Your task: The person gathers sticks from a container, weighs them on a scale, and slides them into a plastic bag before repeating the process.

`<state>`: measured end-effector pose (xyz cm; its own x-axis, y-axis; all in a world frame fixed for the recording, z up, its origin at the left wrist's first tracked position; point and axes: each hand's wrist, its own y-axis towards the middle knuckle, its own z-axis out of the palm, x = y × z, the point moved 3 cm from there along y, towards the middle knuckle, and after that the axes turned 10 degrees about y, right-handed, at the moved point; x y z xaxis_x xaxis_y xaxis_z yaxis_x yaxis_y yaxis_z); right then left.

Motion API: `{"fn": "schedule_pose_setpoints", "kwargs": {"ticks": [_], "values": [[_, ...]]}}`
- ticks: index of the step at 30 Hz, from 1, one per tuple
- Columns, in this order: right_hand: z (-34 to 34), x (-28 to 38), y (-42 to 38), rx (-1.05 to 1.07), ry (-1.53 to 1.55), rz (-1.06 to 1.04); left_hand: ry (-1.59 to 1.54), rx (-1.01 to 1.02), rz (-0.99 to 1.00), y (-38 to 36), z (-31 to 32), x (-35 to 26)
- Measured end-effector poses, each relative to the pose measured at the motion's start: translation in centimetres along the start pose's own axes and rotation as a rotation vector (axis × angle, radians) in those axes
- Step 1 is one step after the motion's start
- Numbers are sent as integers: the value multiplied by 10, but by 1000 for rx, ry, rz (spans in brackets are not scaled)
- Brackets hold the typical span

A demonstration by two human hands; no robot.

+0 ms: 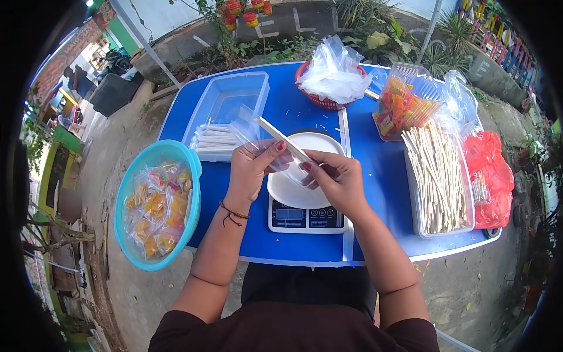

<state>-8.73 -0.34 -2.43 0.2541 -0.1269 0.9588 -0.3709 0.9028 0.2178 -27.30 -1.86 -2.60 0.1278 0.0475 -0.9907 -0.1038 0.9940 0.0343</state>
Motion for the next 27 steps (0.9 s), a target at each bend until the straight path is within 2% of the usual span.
{"fn": "schedule_pose_setpoints", "kwargs": {"ticks": [1,4,7,10,13,16,19,22,25,27], "values": [[0,-1,0,-17,-2,-5,-13,-1,-14,0,0,1],[4,2,-2,-24,-289,-286,-38,3,-40,0,0,2],[10,11,-3,-27,-717,-665,-35,20,-29,0,1,-3],[13,15,-7,-20,-931,-765,-25,16,0,-1,2,-4],[15,14,-6,-7,-1022,-819,-11,-8,27,-1,0,-5],[14,15,0,23,-779,-755,-25,-18,56,2,-2,-4],[3,-1,1,-12,-223,-193,-61,0,92,2,-4,-8],[0,3,3,88,115,120,-54,-11,143,0,-4,-12],[-1,4,3,69,127,171,-97,-43,146,3,-5,-7],[-1,2,2,39,12,122,-165,-82,143,4,-4,-4]]}}
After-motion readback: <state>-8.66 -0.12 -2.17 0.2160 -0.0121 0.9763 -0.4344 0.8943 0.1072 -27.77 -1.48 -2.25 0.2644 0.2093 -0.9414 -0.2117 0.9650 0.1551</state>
